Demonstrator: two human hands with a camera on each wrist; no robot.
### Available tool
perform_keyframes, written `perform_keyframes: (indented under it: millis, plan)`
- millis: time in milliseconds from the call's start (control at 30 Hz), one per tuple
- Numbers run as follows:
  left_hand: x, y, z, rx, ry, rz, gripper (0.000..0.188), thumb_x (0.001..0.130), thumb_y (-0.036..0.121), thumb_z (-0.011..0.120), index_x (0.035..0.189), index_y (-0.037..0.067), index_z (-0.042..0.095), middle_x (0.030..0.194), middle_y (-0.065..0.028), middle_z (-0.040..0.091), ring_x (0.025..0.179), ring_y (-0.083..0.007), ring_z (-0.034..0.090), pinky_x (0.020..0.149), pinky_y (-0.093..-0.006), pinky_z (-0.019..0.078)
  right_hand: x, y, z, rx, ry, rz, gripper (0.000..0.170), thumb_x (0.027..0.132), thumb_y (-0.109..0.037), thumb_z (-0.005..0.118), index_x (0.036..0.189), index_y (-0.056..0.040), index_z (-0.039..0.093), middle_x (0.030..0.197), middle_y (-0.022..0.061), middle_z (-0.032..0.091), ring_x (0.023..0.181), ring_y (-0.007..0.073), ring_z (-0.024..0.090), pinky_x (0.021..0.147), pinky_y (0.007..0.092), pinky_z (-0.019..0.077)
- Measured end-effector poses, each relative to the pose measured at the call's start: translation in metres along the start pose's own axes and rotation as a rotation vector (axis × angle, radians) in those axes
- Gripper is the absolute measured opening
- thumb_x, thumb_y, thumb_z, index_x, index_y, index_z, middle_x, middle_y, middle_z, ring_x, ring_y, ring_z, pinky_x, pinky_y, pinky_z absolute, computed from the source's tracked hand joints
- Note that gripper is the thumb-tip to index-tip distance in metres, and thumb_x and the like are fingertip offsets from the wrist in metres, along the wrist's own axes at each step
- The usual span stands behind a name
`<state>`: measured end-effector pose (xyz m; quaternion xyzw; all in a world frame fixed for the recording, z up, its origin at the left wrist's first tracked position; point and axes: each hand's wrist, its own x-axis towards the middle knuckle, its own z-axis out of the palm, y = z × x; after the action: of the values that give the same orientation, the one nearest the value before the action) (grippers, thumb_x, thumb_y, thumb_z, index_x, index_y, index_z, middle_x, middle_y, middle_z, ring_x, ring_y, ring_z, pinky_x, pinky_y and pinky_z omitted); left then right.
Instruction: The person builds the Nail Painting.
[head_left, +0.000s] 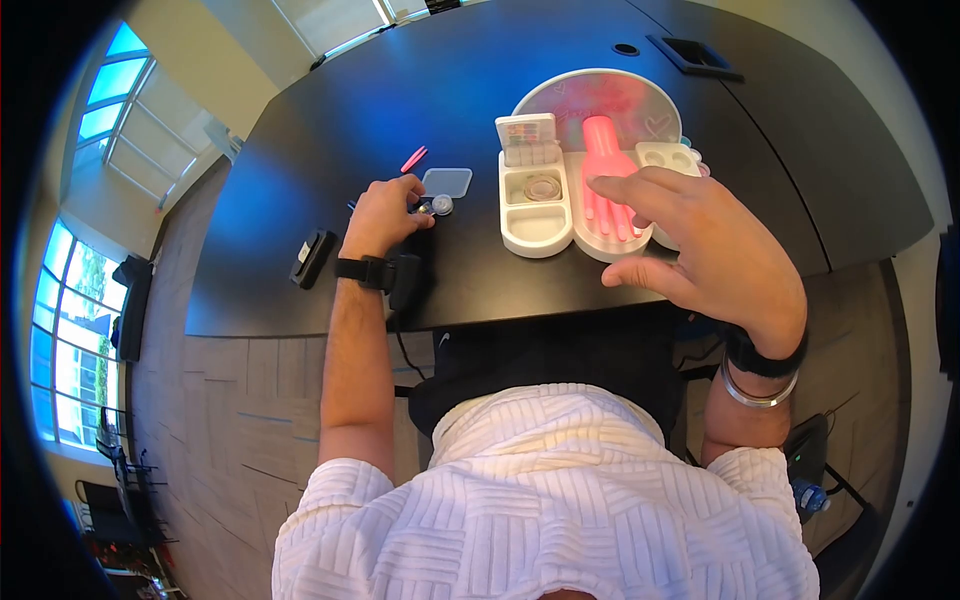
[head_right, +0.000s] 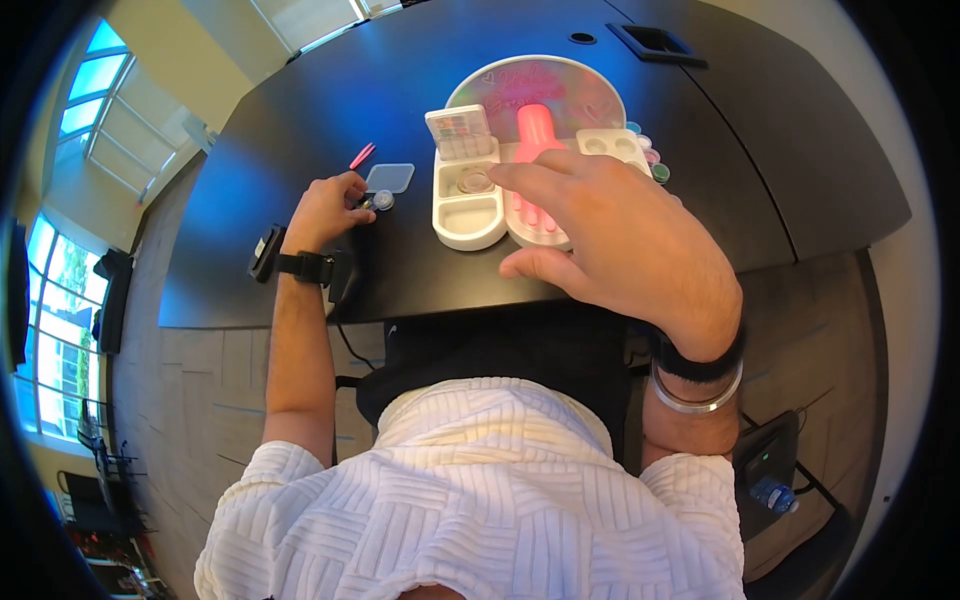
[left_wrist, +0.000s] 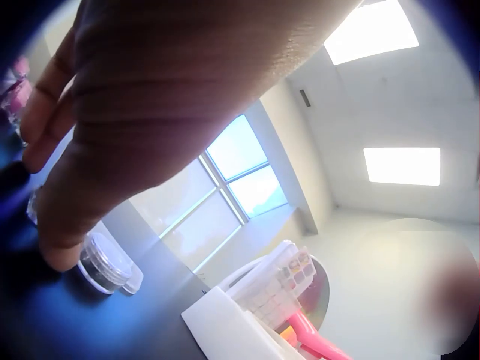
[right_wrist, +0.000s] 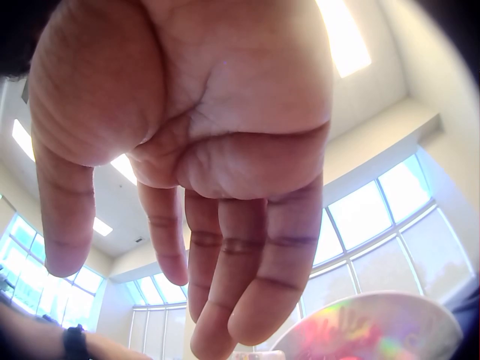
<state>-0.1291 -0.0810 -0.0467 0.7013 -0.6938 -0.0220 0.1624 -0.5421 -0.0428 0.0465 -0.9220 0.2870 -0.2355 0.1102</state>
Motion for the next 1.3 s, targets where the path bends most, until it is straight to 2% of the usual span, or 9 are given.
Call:
perform_keyframes:
  millis: [367, 467, 533, 633, 767, 933, 1000, 1233, 1300]
  plan:
    - [0.001, 0.007, -0.009, -0.016, -0.069, 0.006, 0.028, 0.079, 0.01, 0.09, 0.101, 0.004, 0.074, 0.087, -0.0102, 0.08, 0.086, -0.0313, 0.078, 0.08, -0.0436, 0.0603, -0.002, 0.0, -0.003, -0.022, 0.007, -0.016, 0.065, 0.087, -0.034, 0.088, 0.142, -0.0056, 0.068, 0.12, 0.0195, 0.074, 0.107, 0.0425, 0.071, 0.093, 0.0486, 0.0575]
    - [-0.003, 0.023, -0.023, -0.094, -0.002, 0.004, 0.022, 0.084, 0.009, 0.087, 0.098, 0.002, 0.071, 0.083, -0.0111, 0.077, 0.08, -0.0298, 0.076, 0.078, -0.0406, 0.0596, -0.001, 0.001, -0.004, -0.027, -0.009, -0.002, 0.065, 0.087, -0.034, 0.088, 0.143, -0.0059, 0.067, 0.12, 0.0185, 0.074, 0.107, 0.0422, 0.071, 0.093, 0.0488, 0.0574]
    - [-0.005, 0.046, -0.026, -0.276, 0.113, 0.099, 0.018, 0.088, 0.006, 0.085, 0.095, 0.001, 0.069, 0.082, -0.01, 0.074, 0.077, -0.024, 0.074, 0.075, -0.0355, 0.0588, -0.001, 0.0, -0.002, -0.029, -0.035, 0.013, 0.065, 0.088, -0.033, 0.088, 0.143, -0.0061, 0.067, 0.12, 0.018, 0.074, 0.107, 0.042, 0.071, 0.093, 0.049, 0.0573]
    - [-0.004, 0.07, -0.013, -0.509, 0.077, 0.147, 0.015, 0.092, 0.003, 0.082, 0.093, 0.0, 0.067, 0.081, -0.0083, 0.073, 0.076, -0.0189, 0.073, 0.074, -0.0326, 0.0585, 0.0, 0.001, 0.002, -0.022, 0.025, -0.051, 0.065, 0.088, -0.033, 0.087, 0.143, -0.0067, 0.067, 0.119, 0.0179, 0.074, 0.107, 0.0415, 0.071, 0.092, 0.0495, 0.0575]
    - [0.003, 0.086, 0.017, -0.552, 0.129, 0.345, 0.009, 0.098, 0.002, 0.079, 0.106, 0.003, 0.076, 0.09, -0.0027, 0.075, 0.077, -0.0099, 0.068, 0.073, -0.0286, 0.0564, 0.0, -0.003, -0.004, -0.006, 0.001, -0.024, 0.064, 0.088, -0.032, 0.088, 0.143, -0.0075, 0.067, 0.119, 0.0178, 0.074, 0.108, 0.0413, 0.071, 0.093, 0.0494, 0.0578]
    - [0.0, 0.096, 0.018, -0.402, 0.072, 0.346, 0.014, 0.099, 0.005, 0.079, 0.111, 0.0, 0.079, 0.101, -0.0075, 0.075, 0.083, -0.0139, 0.072, 0.077, -0.0301, 0.0589, -0.001, 0.002, -0.003, -0.002, -0.009, -0.006, 0.064, 0.088, -0.033, 0.088, 0.143, -0.0075, 0.067, 0.119, 0.0175, 0.074, 0.108, 0.0413, 0.071, 0.093, 0.0492, 0.0577]
    - [-0.001, 0.096, 0.016, -0.421, 0.05, 0.302, 0.015, 0.096, 0.01, 0.079, 0.108, 0.001, 0.081, 0.097, -0.0131, 0.074, 0.081, -0.0261, 0.074, 0.076, -0.0369, 0.0588, -0.003, 0.009, 0.003, -0.025, 0.085, -0.099, 0.074, 0.081, -0.04, 0.091, 0.141, -0.0033, 0.067, 0.109, 0.0202, 0.071, 0.094, 0.0431, 0.069, 0.083, 0.0477, 0.0542]
    - [0.009, 0.068, 0.01, -0.317, 0.185, 0.311, 0.015, 0.096, 0.009, 0.076, 0.109, 0.004, 0.081, 0.1, -0.0141, 0.075, 0.083, -0.0291, 0.074, 0.078, -0.0411, 0.0594, -0.003, 0.008, 0.004, -0.004, 0.087, -0.089, 0.074, 0.081, -0.04, 0.091, 0.141, -0.0034, 0.067, 0.11, 0.0206, 0.072, 0.095, 0.044, 0.068, 0.084, 0.0479, 0.0542]
    - [0.013, 0.054, 0.004, -0.223, 0.2, 0.219, 0.017, 0.096, 0.005, 0.072, 0.11, 0.005, 0.081, 0.103, -0.0142, 0.075, 0.089, -0.0327, 0.075, 0.082, -0.0425, 0.0599, -0.003, 0.007, 0.003, -0.009, 0.086, -0.085, 0.075, 0.081, -0.04, 0.092, 0.141, -0.0035, 0.066, 0.111, 0.0207, 0.072, 0.096, 0.0441, 0.068, 0.084, 0.0478, 0.0542]
